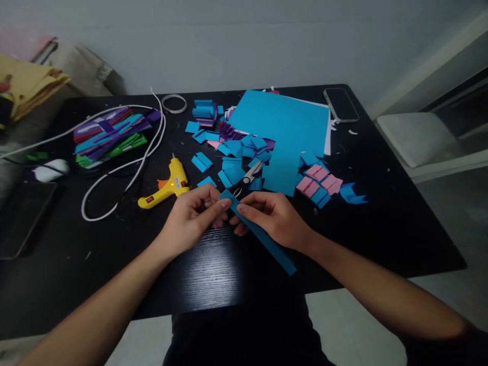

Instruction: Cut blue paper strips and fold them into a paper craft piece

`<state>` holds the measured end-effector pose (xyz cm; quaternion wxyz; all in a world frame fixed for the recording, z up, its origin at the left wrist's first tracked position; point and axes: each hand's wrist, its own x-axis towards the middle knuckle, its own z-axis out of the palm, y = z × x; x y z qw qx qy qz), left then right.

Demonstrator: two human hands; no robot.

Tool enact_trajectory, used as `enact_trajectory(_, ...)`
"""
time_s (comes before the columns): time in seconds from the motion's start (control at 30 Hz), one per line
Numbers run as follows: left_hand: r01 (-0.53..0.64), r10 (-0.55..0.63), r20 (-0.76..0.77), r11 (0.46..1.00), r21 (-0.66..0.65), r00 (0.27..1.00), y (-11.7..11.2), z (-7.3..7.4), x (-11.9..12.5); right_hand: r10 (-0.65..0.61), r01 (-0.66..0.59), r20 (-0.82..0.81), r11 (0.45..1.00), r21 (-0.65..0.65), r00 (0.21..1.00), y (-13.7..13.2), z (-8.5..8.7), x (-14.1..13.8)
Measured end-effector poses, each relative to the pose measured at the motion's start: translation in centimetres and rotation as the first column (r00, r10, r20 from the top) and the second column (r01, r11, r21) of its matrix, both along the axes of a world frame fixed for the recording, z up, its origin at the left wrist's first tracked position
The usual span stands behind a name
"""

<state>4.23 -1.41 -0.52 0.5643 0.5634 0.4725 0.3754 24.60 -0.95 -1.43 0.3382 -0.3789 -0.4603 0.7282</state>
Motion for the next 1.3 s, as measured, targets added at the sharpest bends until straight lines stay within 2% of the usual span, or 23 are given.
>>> enact_trajectory(0.17,0.012,-0.010,-0.069,0.999,0.040,0.998,0.2,0.3,-0.1,0.014,-0.014,0.023,1.000,0.024,1.000,0.0,-0.2,0.1)
enact_trajectory(0.43,0.071,-0.052,-0.209,0.994,0.088,0.977,-0.1,-0.2,-0.4,0.017,-0.023,0.071,0.996,0.087,0.997,-0.3,-0.4,-0.1)
enact_trajectory(0.7,0.017,0.015,-0.239,0.991,0.134,0.971,0.5,1.1,-1.3,0.116,-0.115,0.065,0.993,-0.010,0.991,0.2,-0.2,0.4)
enact_trajectory(0.83,0.140,-0.080,-0.312,0.975,0.175,0.947,0.6,1.3,-1.8,0.116,-0.123,0.125,0.991,0.046,0.985,0.2,-0.5,0.6)
enact_trajectory(1.03,0.317,-0.181,-0.437,0.912,0.262,0.881,0.8,1.5,-2.1,0.132,-0.164,0.216,0.977,0.137,0.967,0.2,-0.6,0.7)
enact_trajectory(1.17,0.301,-0.164,-0.467,0.924,0.236,0.869,0.5,2.0,-2.5,0.195,-0.214,0.213,0.974,0.070,0.958,0.5,0.2,1.1)
enact_trajectory(1.3,0.289,-0.154,-0.509,0.937,0.197,0.847,-0.8,2.5,-3.0,0.273,-0.285,0.230,0.958,0.021,0.934,0.5,1.3,1.5)
